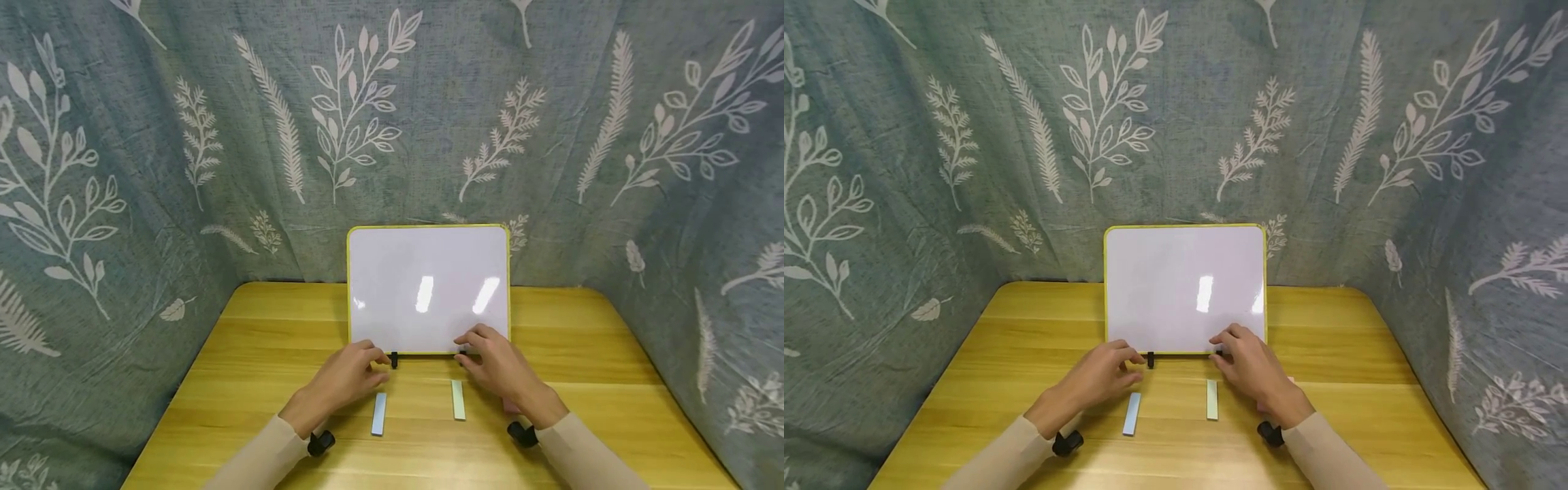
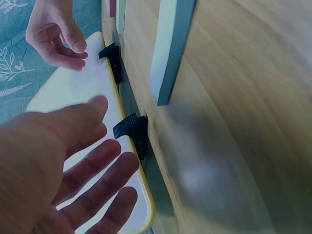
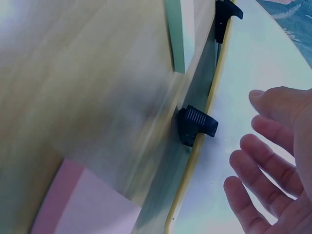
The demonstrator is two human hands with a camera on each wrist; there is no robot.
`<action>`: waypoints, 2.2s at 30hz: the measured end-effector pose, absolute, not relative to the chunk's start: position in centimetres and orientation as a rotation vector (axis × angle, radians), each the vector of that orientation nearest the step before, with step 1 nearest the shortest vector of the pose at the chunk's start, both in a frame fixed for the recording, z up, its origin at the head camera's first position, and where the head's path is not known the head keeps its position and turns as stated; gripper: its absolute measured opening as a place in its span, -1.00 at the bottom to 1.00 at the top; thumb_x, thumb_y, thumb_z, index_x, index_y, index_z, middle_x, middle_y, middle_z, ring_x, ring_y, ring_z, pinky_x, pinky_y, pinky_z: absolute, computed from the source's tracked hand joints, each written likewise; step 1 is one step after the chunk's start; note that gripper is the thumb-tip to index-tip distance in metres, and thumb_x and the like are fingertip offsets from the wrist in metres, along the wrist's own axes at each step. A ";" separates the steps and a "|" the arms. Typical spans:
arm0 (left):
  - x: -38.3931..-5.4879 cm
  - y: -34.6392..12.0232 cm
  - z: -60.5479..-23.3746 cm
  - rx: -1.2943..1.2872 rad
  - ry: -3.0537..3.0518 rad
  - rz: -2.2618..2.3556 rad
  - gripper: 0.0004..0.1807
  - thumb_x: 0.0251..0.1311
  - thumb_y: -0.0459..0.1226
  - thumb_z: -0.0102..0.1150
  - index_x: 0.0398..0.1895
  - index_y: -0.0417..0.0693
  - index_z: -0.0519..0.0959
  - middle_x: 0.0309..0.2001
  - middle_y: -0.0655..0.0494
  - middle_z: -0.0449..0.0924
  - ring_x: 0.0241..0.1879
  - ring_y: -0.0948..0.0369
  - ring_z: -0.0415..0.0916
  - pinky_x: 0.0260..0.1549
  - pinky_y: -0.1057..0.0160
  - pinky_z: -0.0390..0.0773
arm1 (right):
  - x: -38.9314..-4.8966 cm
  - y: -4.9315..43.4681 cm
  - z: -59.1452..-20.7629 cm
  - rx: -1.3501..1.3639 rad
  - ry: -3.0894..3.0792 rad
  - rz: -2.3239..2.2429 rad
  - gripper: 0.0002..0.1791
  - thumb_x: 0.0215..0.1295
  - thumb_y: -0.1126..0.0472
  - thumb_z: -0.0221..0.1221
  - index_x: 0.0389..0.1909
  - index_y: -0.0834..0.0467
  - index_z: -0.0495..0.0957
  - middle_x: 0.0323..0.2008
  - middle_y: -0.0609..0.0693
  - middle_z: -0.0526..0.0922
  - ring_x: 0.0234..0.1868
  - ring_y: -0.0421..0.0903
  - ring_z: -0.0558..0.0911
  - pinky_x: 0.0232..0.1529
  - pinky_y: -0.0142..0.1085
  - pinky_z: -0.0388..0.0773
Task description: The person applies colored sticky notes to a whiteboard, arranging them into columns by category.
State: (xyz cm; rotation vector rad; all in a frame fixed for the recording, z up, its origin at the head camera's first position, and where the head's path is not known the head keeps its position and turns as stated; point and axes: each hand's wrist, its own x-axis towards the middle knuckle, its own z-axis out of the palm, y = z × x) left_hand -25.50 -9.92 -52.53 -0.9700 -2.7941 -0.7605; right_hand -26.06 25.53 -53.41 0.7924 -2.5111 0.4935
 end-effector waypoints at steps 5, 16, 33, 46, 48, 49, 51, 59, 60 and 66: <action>-24.7 -11.0 -52.6 -1.055 -2.840 -0.695 -0.65 0.51 -0.11 0.61 0.24 -0.01 0.86 0.12 0.05 0.83 -0.04 0.10 0.83 -0.03 0.20 0.82 | -25.6 25.2 -53.1 0.807 -2.481 0.510 -0.66 0.33 0.24 0.69 0.07 0.16 0.88 0.00 0.02 0.82 -0.04 0.01 0.82 -0.07 -0.06 0.86; -23.7 -12.7 -52.9 -1.181 -2.907 -0.600 -0.36 0.37 0.20 0.68 0.38 0.14 0.81 0.29 0.22 0.77 0.29 0.15 0.73 0.39 0.00 0.76 | -24.7 24.0 -52.8 0.858 -2.535 0.598 -0.61 0.40 0.12 0.67 0.17 0.14 0.87 0.11 0.03 0.85 0.12 0.05 0.83 0.10 0.00 0.86; -23.6 -12.9 -54.3 -1.218 -2.887 -0.560 -0.25 0.27 0.35 0.66 0.39 0.22 0.80 0.31 0.24 0.73 0.32 0.15 0.66 0.36 -0.14 0.71 | -23.3 21.5 -53.4 0.995 -2.628 0.604 -0.59 0.50 0.05 0.61 0.24 0.08 0.83 0.17 -0.07 0.82 0.20 -0.01 0.80 0.23 0.01 0.82; -24.4 -11.5 -54.1 -1.142 -2.916 -0.533 -0.26 0.24 0.28 0.74 0.36 0.13 0.82 0.22 0.24 0.74 0.19 0.19 0.67 0.27 -0.01 0.73 | -22.9 18.5 -54.4 1.162 -2.669 0.619 -0.63 0.55 0.03 0.56 0.24 0.06 0.84 0.19 -0.10 0.82 0.22 -0.06 0.80 0.30 0.01 0.79; -24.4 -11.4 -54.1 -1.143 -2.910 -0.538 -0.26 0.23 0.28 0.74 0.35 0.13 0.83 0.20 0.24 0.74 0.17 0.21 0.66 0.25 0.01 0.73 | -22.9 17.9 -54.6 1.189 -2.664 0.610 -0.63 0.55 0.02 0.56 0.25 0.06 0.84 0.19 -0.10 0.82 0.21 -0.08 0.80 0.30 -0.02 0.80; -24.4 -11.4 -54.2 -1.142 -2.906 -0.539 -0.27 0.23 0.27 0.75 0.35 0.13 0.83 0.20 0.25 0.74 0.16 0.21 0.65 0.23 0.02 0.73 | -22.9 17.7 -54.7 1.206 -2.658 0.608 -0.62 0.55 0.02 0.56 0.25 0.06 0.84 0.19 -0.10 0.82 0.21 -0.09 0.80 0.30 -0.03 0.80; -24.5 -11.4 -54.2 -1.144 -2.898 -0.544 -0.27 0.23 0.27 0.75 0.34 0.12 0.83 0.18 0.25 0.74 0.15 0.22 0.64 0.22 0.04 0.72 | -22.9 17.2 -54.8 1.236 -2.646 0.599 -0.62 0.54 0.03 0.57 0.25 0.07 0.84 0.18 -0.09 0.82 0.20 -0.10 0.80 0.29 -0.07 0.81; -24.4 -11.4 -54.3 -1.158 -2.893 -0.563 -0.27 0.25 0.28 0.73 0.35 0.13 0.83 0.18 0.23 0.74 0.15 0.22 0.65 0.23 0.03 0.74 | -22.8 15.9 -55.1 1.284 -2.676 0.584 -0.61 0.57 0.02 0.55 0.27 0.09 0.84 0.21 -0.06 0.82 0.22 -0.09 0.80 0.33 -0.10 0.79; -24.4 -11.4 -54.3 -1.161 -2.892 -0.562 -0.27 0.25 0.28 0.72 0.36 0.13 0.83 0.18 0.23 0.74 0.16 0.22 0.66 0.23 0.02 0.74 | -22.8 15.8 -55.1 1.279 -2.683 0.578 -0.61 0.57 0.02 0.55 0.27 0.09 0.84 0.21 -0.06 0.82 0.22 -0.10 0.80 0.33 -0.10 0.79; -24.4 -11.5 -54.1 -1.162 -2.908 -0.575 -0.27 0.26 0.30 0.70 0.36 0.16 0.82 0.18 0.21 0.74 0.16 0.22 0.66 0.25 0.02 0.75 | -22.8 15.5 -55.2 1.273 -2.718 0.552 -0.60 0.58 0.00 0.54 0.28 0.09 0.84 0.23 -0.07 0.81 0.22 -0.12 0.79 0.32 -0.14 0.79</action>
